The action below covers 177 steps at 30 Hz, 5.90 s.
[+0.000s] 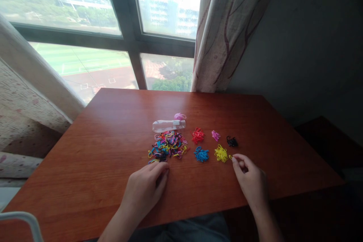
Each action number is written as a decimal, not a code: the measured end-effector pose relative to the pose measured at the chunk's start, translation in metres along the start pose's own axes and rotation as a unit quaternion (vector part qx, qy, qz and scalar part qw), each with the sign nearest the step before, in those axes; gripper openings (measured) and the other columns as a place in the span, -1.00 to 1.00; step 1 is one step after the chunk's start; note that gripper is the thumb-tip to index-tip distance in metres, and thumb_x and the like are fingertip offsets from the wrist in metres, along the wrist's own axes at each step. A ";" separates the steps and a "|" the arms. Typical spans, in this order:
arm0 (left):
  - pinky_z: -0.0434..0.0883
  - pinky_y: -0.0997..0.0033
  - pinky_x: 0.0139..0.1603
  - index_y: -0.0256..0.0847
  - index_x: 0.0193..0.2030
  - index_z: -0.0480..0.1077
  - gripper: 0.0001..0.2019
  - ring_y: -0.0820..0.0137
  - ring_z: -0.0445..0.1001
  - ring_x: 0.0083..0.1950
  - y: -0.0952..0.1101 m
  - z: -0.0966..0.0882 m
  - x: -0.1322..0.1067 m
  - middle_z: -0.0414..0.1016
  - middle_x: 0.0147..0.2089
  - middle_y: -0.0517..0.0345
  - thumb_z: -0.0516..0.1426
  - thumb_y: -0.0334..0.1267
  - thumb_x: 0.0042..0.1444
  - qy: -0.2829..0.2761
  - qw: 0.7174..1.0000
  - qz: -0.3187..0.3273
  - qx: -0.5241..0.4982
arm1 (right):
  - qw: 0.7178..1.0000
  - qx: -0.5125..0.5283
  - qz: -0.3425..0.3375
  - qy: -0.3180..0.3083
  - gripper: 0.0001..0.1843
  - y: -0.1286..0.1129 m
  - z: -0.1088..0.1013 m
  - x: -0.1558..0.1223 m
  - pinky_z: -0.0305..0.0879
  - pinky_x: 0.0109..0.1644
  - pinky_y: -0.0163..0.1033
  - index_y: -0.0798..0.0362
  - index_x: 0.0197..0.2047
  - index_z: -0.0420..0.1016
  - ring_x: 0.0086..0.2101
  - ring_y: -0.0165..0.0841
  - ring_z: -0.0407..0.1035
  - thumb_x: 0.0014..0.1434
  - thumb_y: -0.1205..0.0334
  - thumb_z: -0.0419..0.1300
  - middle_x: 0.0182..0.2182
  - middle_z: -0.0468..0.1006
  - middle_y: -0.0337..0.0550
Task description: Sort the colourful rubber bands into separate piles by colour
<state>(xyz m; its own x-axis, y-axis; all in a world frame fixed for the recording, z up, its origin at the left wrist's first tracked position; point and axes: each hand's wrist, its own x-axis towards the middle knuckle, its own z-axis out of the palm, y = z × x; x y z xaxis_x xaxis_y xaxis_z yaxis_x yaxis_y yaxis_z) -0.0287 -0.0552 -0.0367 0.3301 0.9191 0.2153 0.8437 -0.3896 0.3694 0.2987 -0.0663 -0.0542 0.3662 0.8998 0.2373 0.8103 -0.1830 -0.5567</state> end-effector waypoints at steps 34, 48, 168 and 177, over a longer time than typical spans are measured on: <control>0.47 0.49 -0.30 -0.11 -0.18 0.48 -0.83 0.38 0.63 -0.28 -0.008 -0.002 -0.012 0.66 -0.20 0.21 0.05 -0.26 0.24 0.113 0.992 -0.027 -0.049 | 0.971 0.158 -0.171 -0.058 -0.72 -0.077 0.037 -0.038 0.36 -0.22 -0.34 0.02 -0.21 0.54 -0.33 -0.33 0.53 0.36 0.21 0.01 -0.31 0.63 -0.13; 0.42 0.44 -0.37 -0.06 -0.15 0.48 -0.81 0.32 0.64 -0.24 -0.004 -0.002 -0.011 0.66 -0.19 0.25 0.05 -0.13 0.26 0.065 0.993 -0.075 0.065 | 0.953 0.145 -0.213 -0.158 -0.76 -0.105 0.052 -0.048 0.27 -0.17 -0.32 0.00 -0.24 0.52 -0.31 -0.33 0.48 0.31 0.32 0.02 -0.34 0.60 -0.16; 0.33 0.53 -0.39 -0.13 -0.18 0.47 -0.86 0.47 0.46 -0.43 0.000 -0.016 0.040 0.55 -0.38 0.22 0.07 -0.28 0.24 0.021 0.991 0.012 -0.131 | 0.955 0.104 -0.212 -0.181 -0.82 -0.110 0.056 -0.048 0.15 -0.24 -0.30 -0.05 -0.17 0.48 -0.34 -0.34 0.44 0.27 0.34 0.07 -0.35 0.58 -0.26; 0.43 0.52 -0.27 -0.12 -0.19 0.46 -0.88 0.43 0.57 -0.30 -0.022 -0.006 -0.002 0.61 -0.27 0.22 0.09 -0.29 0.22 0.032 0.991 -0.013 -0.129 | 0.952 0.086 -0.226 -0.189 -0.86 -0.130 0.065 -0.044 0.14 -0.25 -0.31 -0.05 -0.19 0.46 -0.33 -0.33 0.43 0.23 0.37 0.15 -0.36 0.57 -0.28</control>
<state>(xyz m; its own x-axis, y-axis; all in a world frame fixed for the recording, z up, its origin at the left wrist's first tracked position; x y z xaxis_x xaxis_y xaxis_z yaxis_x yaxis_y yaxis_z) -0.0507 -0.0487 -0.0403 0.2746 0.9266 0.2570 0.7124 -0.3755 0.5929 0.1473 -0.0558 -0.0436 -0.2190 0.9552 0.1989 0.7477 0.2953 -0.5948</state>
